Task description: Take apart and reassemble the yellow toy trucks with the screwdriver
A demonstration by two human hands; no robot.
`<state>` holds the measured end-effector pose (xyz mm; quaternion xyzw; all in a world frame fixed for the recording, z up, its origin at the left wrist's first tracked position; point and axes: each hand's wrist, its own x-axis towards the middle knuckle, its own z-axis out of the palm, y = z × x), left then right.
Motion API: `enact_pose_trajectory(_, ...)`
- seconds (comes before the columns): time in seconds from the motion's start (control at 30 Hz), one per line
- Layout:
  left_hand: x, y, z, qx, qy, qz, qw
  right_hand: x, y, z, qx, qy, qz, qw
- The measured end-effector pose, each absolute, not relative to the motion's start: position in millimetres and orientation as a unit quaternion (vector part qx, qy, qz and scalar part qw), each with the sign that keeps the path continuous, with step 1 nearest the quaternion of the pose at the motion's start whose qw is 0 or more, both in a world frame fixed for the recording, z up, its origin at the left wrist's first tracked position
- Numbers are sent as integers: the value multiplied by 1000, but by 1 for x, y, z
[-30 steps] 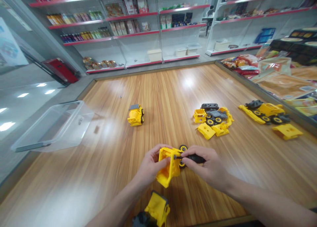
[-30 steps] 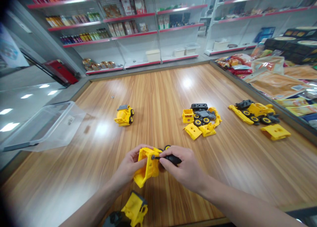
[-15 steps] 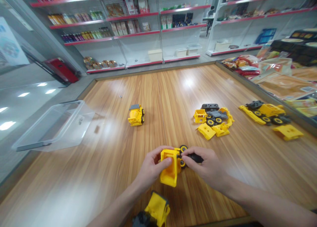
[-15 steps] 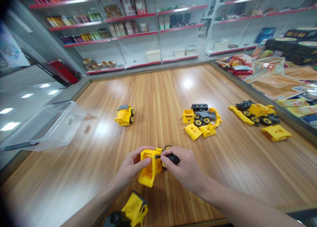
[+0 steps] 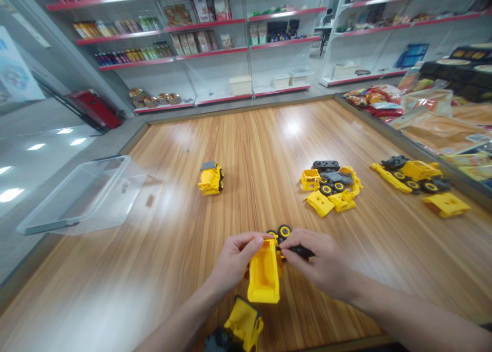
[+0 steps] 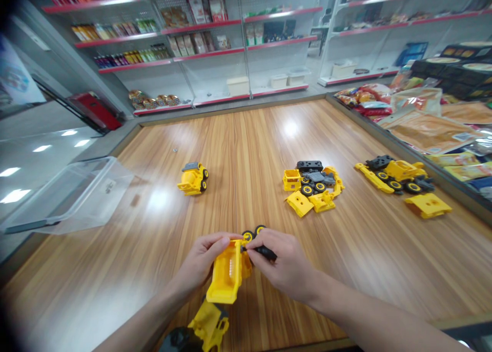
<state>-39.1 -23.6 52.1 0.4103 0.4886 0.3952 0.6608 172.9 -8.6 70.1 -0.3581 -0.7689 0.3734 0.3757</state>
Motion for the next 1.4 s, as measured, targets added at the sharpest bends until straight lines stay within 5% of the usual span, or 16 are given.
enact_pose_trajectory(0.33, -40, -22, 58, 436, 472, 421, 640, 170, -11, 75, -395, -772, 431, 248)
enact_pose_trajectory(0.67, -46, -31, 56, 435, 352, 408, 721, 175, -4, 66, -378, -750, 483, 246)
enact_pose_trajectory(1.4, -43, -25, 53, 365, 358, 393, 764, 174, -8, 73, -384, -793, 377, 284)
